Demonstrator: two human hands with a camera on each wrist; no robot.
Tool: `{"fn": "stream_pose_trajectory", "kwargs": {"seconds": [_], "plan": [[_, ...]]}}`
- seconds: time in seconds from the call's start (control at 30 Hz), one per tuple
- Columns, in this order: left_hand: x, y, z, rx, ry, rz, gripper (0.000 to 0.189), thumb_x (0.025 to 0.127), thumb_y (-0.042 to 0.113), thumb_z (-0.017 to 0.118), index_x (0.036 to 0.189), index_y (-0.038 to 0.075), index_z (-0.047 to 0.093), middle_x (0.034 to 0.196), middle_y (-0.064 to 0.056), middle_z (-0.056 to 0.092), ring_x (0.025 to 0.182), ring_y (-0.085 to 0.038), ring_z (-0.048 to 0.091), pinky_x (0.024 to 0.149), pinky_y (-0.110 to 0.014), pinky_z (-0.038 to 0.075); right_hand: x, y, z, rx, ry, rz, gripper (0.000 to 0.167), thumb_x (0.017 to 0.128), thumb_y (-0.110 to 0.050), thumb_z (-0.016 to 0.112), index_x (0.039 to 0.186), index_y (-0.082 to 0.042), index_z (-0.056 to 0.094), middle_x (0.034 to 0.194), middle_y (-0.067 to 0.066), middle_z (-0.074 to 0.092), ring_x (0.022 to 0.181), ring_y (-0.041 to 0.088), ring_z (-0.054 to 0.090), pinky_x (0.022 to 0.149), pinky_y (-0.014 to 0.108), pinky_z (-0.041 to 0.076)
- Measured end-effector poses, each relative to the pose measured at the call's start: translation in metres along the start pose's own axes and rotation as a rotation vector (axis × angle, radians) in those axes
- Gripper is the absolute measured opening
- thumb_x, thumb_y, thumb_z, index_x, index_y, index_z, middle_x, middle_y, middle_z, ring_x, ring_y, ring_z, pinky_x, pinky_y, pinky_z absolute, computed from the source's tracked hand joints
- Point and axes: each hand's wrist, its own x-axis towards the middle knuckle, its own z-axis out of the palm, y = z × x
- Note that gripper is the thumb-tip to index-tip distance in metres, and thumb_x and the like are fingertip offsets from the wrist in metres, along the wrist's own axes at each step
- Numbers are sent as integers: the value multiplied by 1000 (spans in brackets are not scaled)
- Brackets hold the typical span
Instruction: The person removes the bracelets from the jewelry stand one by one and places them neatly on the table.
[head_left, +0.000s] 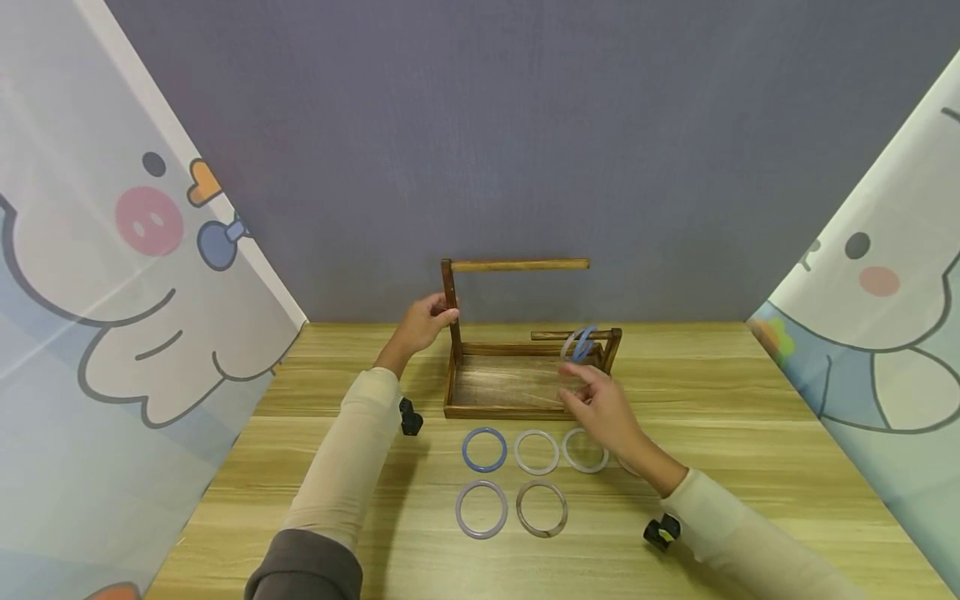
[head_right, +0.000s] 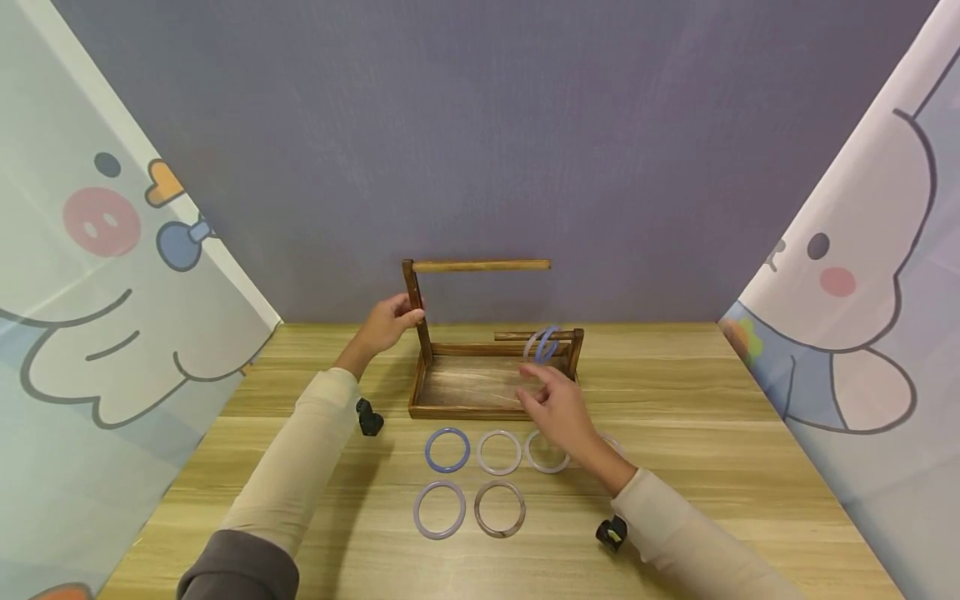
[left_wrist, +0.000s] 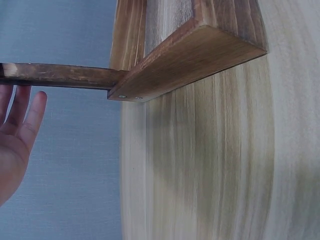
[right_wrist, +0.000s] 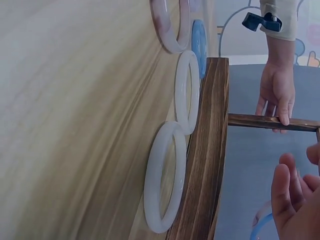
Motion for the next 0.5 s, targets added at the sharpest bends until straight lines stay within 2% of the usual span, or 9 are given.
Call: {"fn": "stream_pose_trajectory", "kwargs": {"seconds": [0.13,0.2,0.3,0.37,0.43,0.5], "plan": [[0,0,0,3,0,-4,35,106,31,58,134,11,60,125,-12,66,118,-32,62,97,-53,51,2,1,0,31,30,59,44,94,-8,72,137,-4,62,130,19,66,58,8,61,43,19,42],[0,0,0,2,0,-3,36,106,31,58,135,11,59,126,-13,66,117,-33,63,98,-53,51,4,1,0,39,37,83,45,95,-9,71,138,-4,61,123,19,69,55,10,62,41,19,42],[0,0,0,10,-4,-4,38,106,31,58,137,10,58,126,-13,66,118,-33,62,98,-53,51,5,1,1,58,28,123,48,96,-11,70,141,-5,58,101,19,75,48,11,59,39,20,42],[0,0,0,15,-5,-4,37,106,31,57,137,11,58,127,-13,66,118,-32,62,98,-52,51,6,1,2,76,18,157,49,96,-12,70,144,-6,56,86,20,75,46,18,61,39,21,44],[0,0,-1,19,-6,-2,39,106,31,57,138,10,58,127,-13,66,118,-32,62,98,-52,51,6,0,3,95,10,198,52,97,-13,70,146,-8,54,78,21,75,44,26,61,38,23,45],[0,0,-1,19,-5,-1,39,106,30,57,138,9,58,127,-14,66,118,-32,63,98,-52,51,6,0,4,101,11,219,54,97,-14,69,147,-8,53,79,22,75,46,31,63,39,25,48]]}}
